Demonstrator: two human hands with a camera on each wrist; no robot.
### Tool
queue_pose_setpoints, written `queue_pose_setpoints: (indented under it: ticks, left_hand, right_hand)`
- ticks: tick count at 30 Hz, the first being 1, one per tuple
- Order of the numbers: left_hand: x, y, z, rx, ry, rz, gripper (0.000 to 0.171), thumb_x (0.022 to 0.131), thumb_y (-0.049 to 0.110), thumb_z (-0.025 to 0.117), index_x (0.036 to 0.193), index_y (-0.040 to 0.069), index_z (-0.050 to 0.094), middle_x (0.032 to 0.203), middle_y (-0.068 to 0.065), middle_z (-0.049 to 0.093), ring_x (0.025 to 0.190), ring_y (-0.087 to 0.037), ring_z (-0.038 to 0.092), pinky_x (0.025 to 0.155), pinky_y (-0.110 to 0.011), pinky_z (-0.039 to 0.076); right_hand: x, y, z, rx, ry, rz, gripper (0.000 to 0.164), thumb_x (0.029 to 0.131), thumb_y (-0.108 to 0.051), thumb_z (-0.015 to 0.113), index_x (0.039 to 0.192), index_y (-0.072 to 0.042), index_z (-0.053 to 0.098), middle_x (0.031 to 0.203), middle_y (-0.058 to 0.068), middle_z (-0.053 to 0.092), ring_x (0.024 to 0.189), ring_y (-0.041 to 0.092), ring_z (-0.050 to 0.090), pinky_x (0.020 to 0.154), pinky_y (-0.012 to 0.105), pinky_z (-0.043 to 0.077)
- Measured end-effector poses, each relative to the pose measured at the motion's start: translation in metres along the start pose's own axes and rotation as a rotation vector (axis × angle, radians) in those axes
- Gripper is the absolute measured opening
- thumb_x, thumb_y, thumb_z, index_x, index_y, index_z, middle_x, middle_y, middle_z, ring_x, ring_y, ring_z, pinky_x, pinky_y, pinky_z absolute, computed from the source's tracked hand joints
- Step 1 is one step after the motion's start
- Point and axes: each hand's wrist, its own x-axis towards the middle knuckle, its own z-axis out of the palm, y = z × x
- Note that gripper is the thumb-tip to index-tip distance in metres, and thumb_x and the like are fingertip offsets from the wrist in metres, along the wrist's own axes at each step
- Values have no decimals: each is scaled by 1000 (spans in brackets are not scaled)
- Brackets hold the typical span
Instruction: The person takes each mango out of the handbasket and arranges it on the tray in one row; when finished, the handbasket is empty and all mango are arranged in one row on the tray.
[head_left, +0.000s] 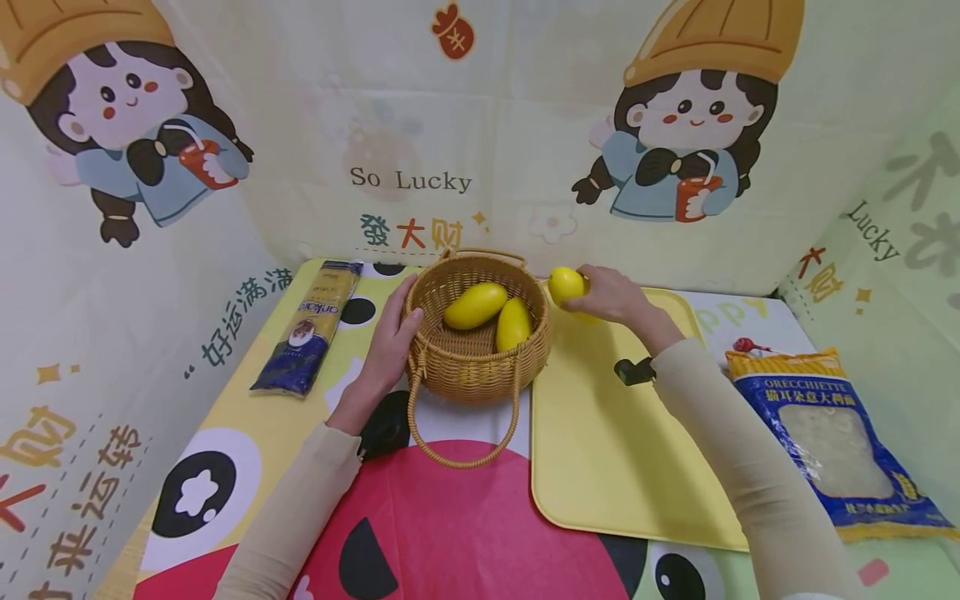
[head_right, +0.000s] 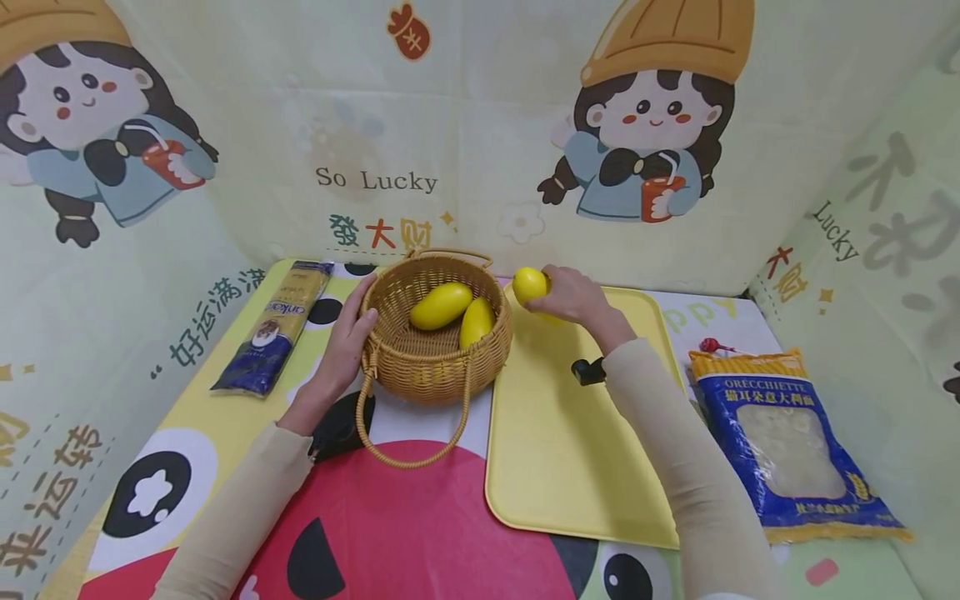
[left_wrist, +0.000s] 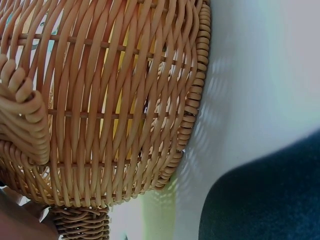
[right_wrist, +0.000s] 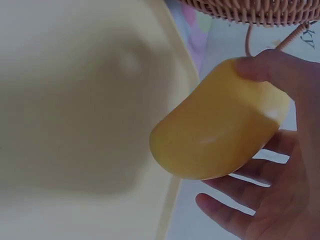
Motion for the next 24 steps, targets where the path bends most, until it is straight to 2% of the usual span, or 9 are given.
queue_pose_setpoints:
  ticks: [4, 8, 16, 19, 24]
  left_hand:
    - [0, 1, 0, 3, -2, -1, 59, 104, 23, 42, 159, 15, 22, 164, -8, 23, 150, -30, 27, 120, -53, 30]
    - [0, 2, 0, 4, -4, -2, 59, 104, 22, 42, 159, 15, 22, 164, -8, 23, 150, -30, 27, 120, -53, 30]
    - [1, 3, 0, 12, -6, -16, 59, 104, 23, 42, 159, 18, 21, 165, -7, 23, 150, -29, 27, 120, -52, 29]
    - [1, 2, 0, 7, -7, -11, 59, 104, 24, 42, 159, 18, 21, 165, -7, 23, 150, -29, 27, 120, -53, 29]
    - [0, 1, 0, -10, 0, 3, 59, 104, 23, 42, 159, 15, 23, 164, -8, 24, 150, -30, 28, 120, -53, 29]
  right_hand:
    - [1, 6, 10, 0, -22, 46, 56, 84, -44, 64, 125, -7, 57, 111, 16, 66, 91, 30, 57, 75, 43, 48]
    - [2, 8, 15, 27, -31, 95, 56, 85, -37, 58, 131, -3, 55, 124, 21, 64, 100, 33, 59, 86, 48, 51]
    - [0, 10, 21, 105, -32, 151, 59, 87, -37, 55, 134, 0, 52, 126, 23, 62, 101, 34, 60, 89, 47, 51]
    - [0, 10, 23, 105, -27, 153, 63, 87, -37, 55, 139, -1, 49, 132, 23, 58, 109, 35, 57, 95, 51, 49]
    - [2, 9, 26, 98, -2, 103, 71, 88, -35, 60, 149, -6, 40, 146, 24, 47, 128, 41, 49, 107, 59, 41]
